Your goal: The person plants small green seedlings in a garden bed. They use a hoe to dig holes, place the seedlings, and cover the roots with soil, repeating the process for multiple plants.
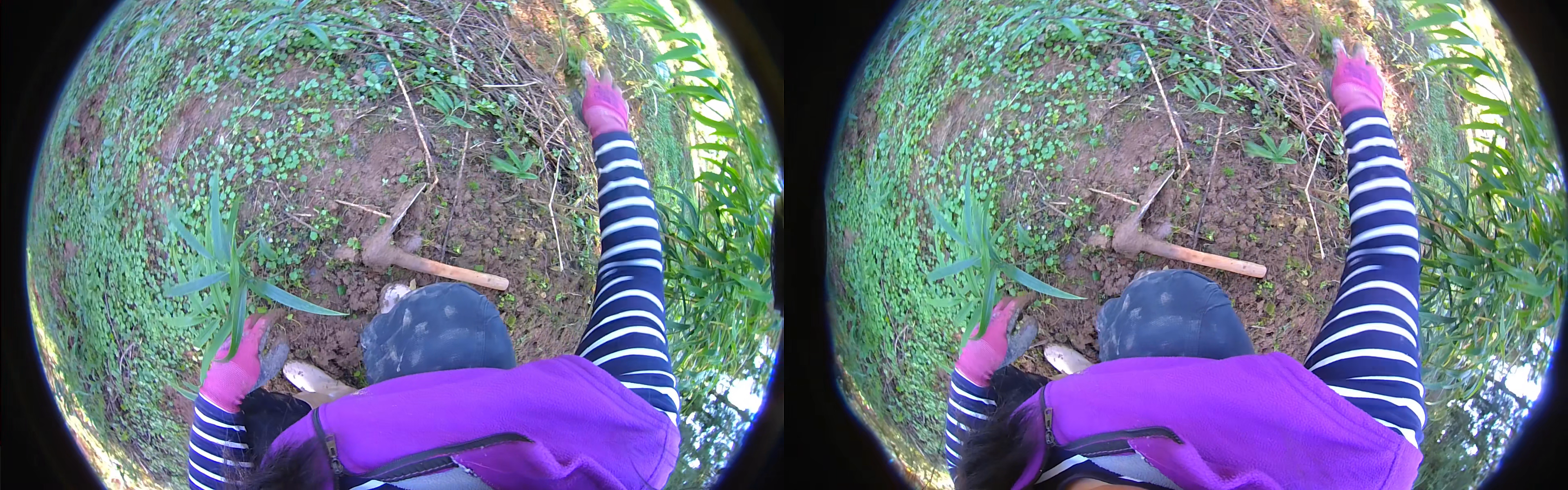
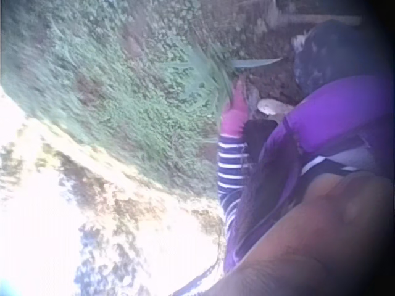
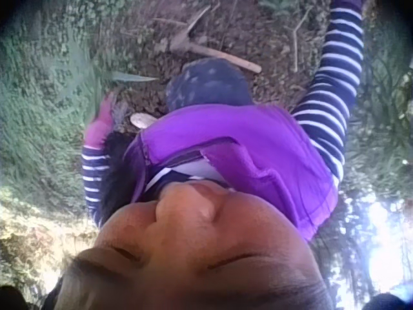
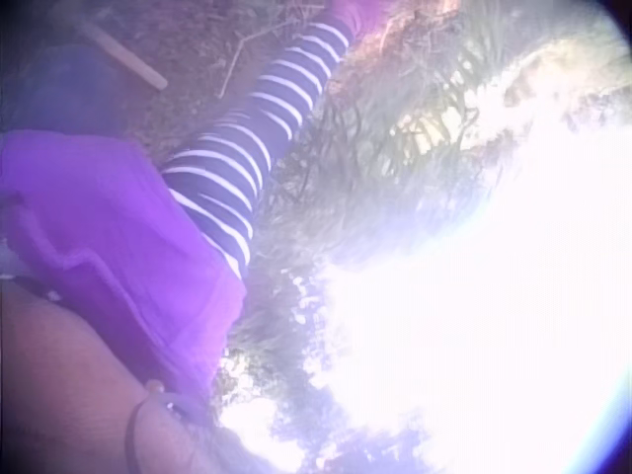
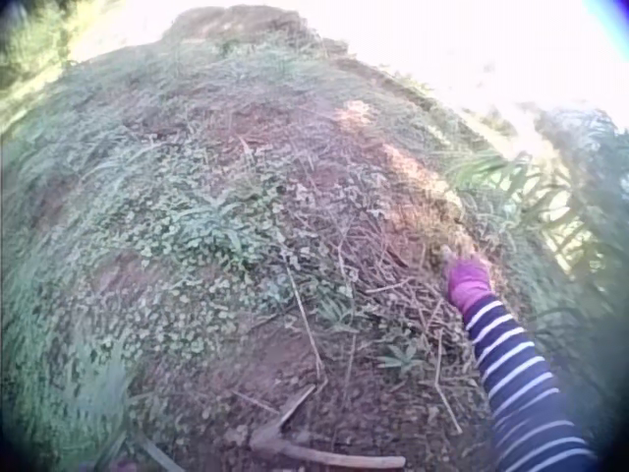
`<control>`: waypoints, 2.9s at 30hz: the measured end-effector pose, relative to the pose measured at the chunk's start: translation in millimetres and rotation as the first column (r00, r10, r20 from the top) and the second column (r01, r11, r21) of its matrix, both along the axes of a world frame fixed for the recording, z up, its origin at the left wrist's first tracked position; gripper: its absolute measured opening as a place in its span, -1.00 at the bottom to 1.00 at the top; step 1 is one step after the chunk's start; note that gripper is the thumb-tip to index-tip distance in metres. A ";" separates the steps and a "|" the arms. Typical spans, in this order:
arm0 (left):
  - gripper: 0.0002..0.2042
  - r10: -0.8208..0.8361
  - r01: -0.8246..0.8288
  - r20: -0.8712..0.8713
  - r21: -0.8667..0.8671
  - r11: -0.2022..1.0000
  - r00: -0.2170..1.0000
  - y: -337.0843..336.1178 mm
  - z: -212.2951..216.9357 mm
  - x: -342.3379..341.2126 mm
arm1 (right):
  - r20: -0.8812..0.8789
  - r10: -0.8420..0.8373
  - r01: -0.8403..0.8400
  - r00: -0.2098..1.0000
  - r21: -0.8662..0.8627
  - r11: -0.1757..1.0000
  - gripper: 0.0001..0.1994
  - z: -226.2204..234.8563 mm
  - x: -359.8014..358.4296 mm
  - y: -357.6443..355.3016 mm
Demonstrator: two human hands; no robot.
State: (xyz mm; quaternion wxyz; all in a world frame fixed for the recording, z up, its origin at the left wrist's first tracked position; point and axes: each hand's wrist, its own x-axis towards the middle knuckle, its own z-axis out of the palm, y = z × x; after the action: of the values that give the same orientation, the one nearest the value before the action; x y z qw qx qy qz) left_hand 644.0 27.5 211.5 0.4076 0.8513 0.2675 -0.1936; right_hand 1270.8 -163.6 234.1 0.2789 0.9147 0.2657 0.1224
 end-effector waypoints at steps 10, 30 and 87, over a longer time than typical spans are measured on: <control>-0.58 -0.050 0.055 -0.053 0.086 0.995 0.997 -0.5 3.0 4.0 | -0.964 0.120 -0.437 0.239 0.003 0.900 -0.70 -162.6 -290.0 -63.7; -0.54 0.030 -0.030 0.011 -0.016 0.999 0.999 -0.4 2.9 5.1 | -0.774 0.632 0.988 -0.047 -0.129 -0.085 -0.68 -132.8 -250.1 -40.0; -0.55 0.093 -0.088 -0.091 0.059 0.994 0.991 -3.4 -3.8 -5.6 | -0.866 0.434 0.968 0.248 0.206 -0.140 -0.68 -201.8 -105.6 107.2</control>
State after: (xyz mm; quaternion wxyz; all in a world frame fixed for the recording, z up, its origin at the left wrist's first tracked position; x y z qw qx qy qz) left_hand 638.3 24.0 207.7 0.3795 0.8392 0.3300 -0.2070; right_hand 1165.2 -56.4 32.3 -0.6050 0.7097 -0.1342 -0.3350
